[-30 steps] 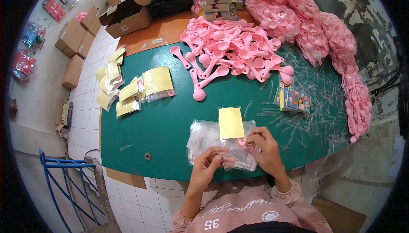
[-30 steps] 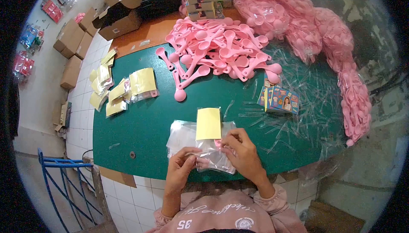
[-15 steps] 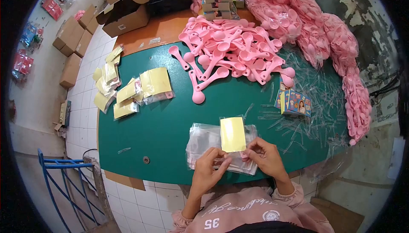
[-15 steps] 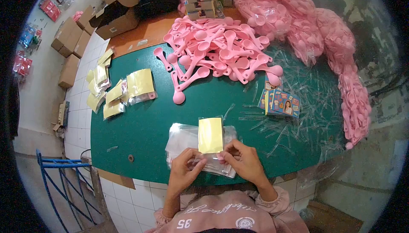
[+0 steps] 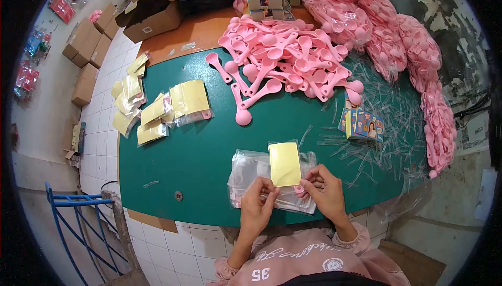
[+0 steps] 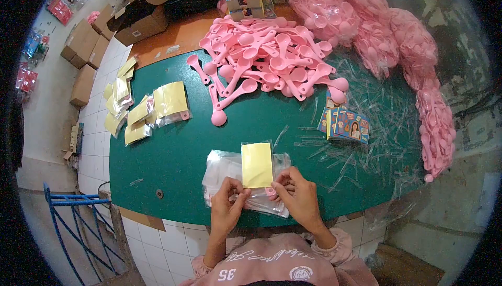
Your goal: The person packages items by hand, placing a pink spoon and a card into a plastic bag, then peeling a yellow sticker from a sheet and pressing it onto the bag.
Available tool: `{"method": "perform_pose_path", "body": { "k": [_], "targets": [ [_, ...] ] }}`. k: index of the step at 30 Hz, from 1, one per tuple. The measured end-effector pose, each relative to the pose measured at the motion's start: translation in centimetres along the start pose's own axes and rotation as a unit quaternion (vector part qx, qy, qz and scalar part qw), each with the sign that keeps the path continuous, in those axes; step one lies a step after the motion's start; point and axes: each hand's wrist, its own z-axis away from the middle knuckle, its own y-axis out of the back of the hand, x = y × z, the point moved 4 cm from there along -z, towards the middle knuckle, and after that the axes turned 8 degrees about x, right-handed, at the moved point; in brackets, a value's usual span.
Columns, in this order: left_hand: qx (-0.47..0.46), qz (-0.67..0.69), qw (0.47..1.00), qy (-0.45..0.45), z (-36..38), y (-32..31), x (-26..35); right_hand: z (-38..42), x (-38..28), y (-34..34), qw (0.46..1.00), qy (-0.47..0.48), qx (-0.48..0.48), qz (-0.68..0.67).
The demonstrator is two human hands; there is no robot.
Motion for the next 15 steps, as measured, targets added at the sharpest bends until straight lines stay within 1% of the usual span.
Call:
{"method": "perform_pose_path", "body": {
  "k": [2, 6, 8, 9, 11, 12, 13, 14, 15],
  "targets": [
    [-0.054, 0.033, 0.997, 0.042, 0.2, -0.3, -0.8, 0.1, -0.3, -0.1, 1.0, -0.003, 0.001, -0.004],
    [-0.04, 0.067, 0.996, 0.048, 0.0, -0.3, 0.8, 0.3, -0.5, -0.1, 0.999, 0.017, -0.013, 0.025],
    [-0.06, 0.003, 0.998, -0.016, 0.0, -0.2, 1.2, 0.3, -0.9, -0.1, 0.998, 0.036, -0.017, 0.052],
    [-0.06, 0.003, 0.998, -0.018, -0.1, 0.0, 1.3, 0.1, -1.0, 0.0, 0.998, 0.038, -0.016, 0.051],
    [-0.04, -0.015, 0.998, -0.043, -0.5, 0.5, 1.6, -0.5, -1.5, 0.3, 0.983, 0.087, -0.048, 0.152],
    [-0.025, -0.068, 0.992, -0.101, -1.1, 1.5, 2.2, -1.2, -1.9, 0.7, 0.983, 0.087, -0.047, 0.152],
    [-0.01, -0.121, 0.98, -0.159, -2.0, 2.7, 2.9, -2.3, -3.0, 1.1, 0.957, 0.178, -0.023, 0.228],
    [0.034, -0.099, 0.981, -0.162, -3.1, 4.4, 3.1, -3.3, -4.1, 1.5, 0.916, 0.266, 0.001, 0.3],
    [0.078, -0.077, 0.98, -0.164, -4.3, 6.0, 3.4, -4.8, -4.7, 2.0, 0.903, 0.279, 0.017, 0.327]
  ]
}}
